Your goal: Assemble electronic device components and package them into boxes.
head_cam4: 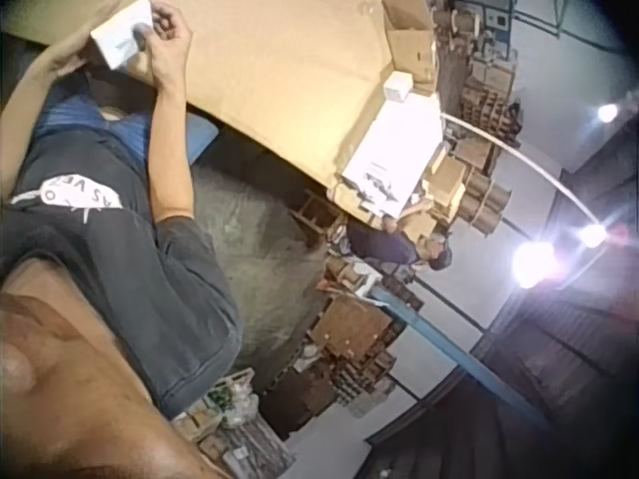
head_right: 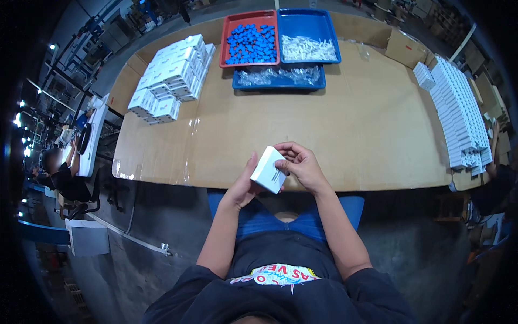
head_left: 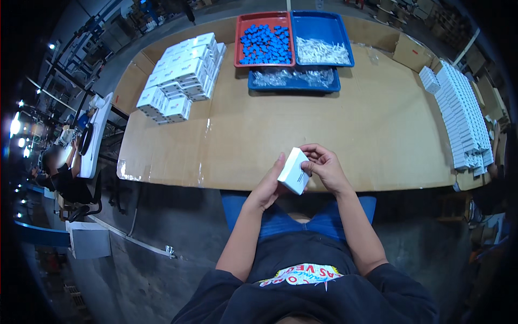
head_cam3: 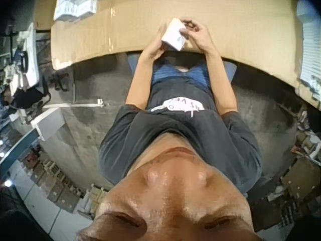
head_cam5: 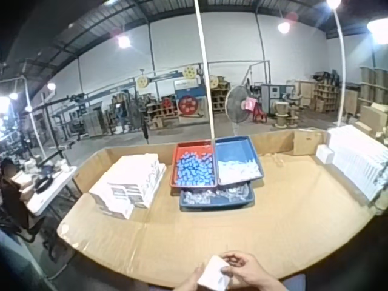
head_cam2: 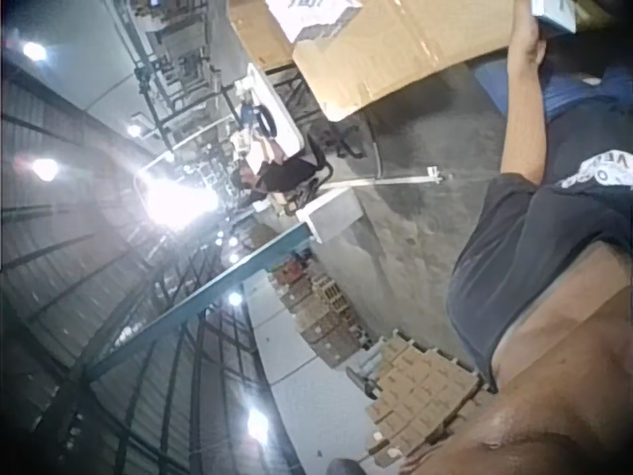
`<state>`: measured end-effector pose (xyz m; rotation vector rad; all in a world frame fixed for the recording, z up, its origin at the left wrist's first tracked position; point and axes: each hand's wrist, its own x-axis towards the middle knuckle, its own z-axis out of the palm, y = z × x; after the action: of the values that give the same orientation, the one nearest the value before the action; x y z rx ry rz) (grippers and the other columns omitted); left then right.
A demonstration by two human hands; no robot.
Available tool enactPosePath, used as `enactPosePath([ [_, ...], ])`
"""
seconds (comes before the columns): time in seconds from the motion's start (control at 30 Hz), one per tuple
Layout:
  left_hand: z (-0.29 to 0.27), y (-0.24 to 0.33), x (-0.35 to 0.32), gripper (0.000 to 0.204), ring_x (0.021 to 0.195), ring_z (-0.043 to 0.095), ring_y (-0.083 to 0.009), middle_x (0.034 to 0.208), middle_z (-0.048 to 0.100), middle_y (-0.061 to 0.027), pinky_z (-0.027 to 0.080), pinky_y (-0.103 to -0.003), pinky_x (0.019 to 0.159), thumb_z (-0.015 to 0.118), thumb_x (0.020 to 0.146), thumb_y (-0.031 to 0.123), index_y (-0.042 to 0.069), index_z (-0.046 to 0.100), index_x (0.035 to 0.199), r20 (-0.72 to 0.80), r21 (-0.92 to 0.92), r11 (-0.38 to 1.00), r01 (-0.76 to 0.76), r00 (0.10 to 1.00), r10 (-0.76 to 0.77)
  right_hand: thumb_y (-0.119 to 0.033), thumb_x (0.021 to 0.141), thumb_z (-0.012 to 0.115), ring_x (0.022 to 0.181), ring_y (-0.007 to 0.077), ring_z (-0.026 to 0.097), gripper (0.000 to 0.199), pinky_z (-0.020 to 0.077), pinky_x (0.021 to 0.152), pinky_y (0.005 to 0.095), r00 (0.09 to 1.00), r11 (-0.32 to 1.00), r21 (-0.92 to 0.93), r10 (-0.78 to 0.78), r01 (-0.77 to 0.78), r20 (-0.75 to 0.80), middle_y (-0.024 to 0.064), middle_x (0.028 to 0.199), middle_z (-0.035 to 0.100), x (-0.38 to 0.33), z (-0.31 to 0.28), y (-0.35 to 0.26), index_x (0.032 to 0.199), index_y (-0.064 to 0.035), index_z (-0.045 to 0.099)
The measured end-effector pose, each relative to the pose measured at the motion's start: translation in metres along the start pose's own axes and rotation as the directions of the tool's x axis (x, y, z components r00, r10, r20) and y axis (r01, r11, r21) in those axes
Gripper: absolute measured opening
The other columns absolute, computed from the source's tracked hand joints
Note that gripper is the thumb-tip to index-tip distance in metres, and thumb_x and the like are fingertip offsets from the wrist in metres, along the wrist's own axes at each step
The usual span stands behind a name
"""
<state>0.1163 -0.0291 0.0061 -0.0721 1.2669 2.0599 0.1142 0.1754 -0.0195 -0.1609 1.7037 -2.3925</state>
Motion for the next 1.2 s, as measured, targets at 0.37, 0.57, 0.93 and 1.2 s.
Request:
enactPosePath([
  [0.37, 0.021, -0.041, 0.016, 0.055, 0.104, 0.067, -0.0129, 0.117, 0.068, -0.0017, 0.056, -0.032, 0.089, 0.053, 0.106, 0.058, 0.014, 0.057, 0.138, -0.184, -0.074, 0.996, 0.043, 0.981, -0.056, -0.046, 0.106, 0.051, 0.144, 0.0414, 0.046, 0.068, 0.0346, 0.121, 0.0448, 0.874, 0.683, -0.588, -0.478, 0.433, 0.089, 0.0261, 0.156, 0.045, -0.03, 0.012, 0.031, 0.155, 0.0003, 0.043],
  [0.57, 0.03, -0.047, 0.022, 0.057, 0.103, 0.066, -0.0101, 0.114, 0.068, -0.0004, 0.054, -0.026, 0.085, 0.056, 0.103, 0.063, 0.015, 0.061, 0.133, -0.217, -0.049, 0.996, 0.078, 0.972, -0.087, -0.054, 0.105, 0.052, 0.142, 0.0433, 0.048, 0.076, 0.0384, 0.119, 0.0464, 0.83, 0.635, -0.601, -0.552, 0.484, 0.085, 0.028, 0.156, 0.044, -0.031, 0.004, 0.043, 0.156, 0.0021, 0.041],
  [0.93, 0.035, -0.047, 0.007, 0.054, 0.075, 0.057, -0.0025, 0.095, 0.064, 0.0045, 0.043, -0.02, 0.064, 0.053, 0.103, 0.066, 0.017, 0.064, 0.124, -0.266, 0.016, 0.996, 0.092, 0.96, -0.085, -0.055, 0.104, 0.055, 0.135, 0.0446, 0.055, 0.079, 0.0447, 0.113, 0.0463, 0.747, 0.544, -0.636, -0.661, 0.547, 0.077, 0.0311, 0.149, 0.05, -0.03, 0.014, 0.052, 0.15, 0.0081, 0.046],
  [1.2, 0.058, -0.038, -0.013, 0.046, 0.065, 0.047, -0.0014, 0.08, 0.058, 0.0094, 0.031, -0.023, 0.056, 0.053, 0.105, 0.063, 0.018, 0.064, 0.11, -0.305, -0.04, 0.996, -0.083, 0.95, 0.067, -0.053, 0.106, 0.053, 0.126, 0.0481, 0.061, 0.076, 0.0505, 0.106, 0.0472, 0.64, 0.445, -0.621, -0.758, 0.645, 0.123, 0.0342, 0.142, 0.056, -0.027, 0.025, 0.05, 0.144, 0.012, 0.053],
])
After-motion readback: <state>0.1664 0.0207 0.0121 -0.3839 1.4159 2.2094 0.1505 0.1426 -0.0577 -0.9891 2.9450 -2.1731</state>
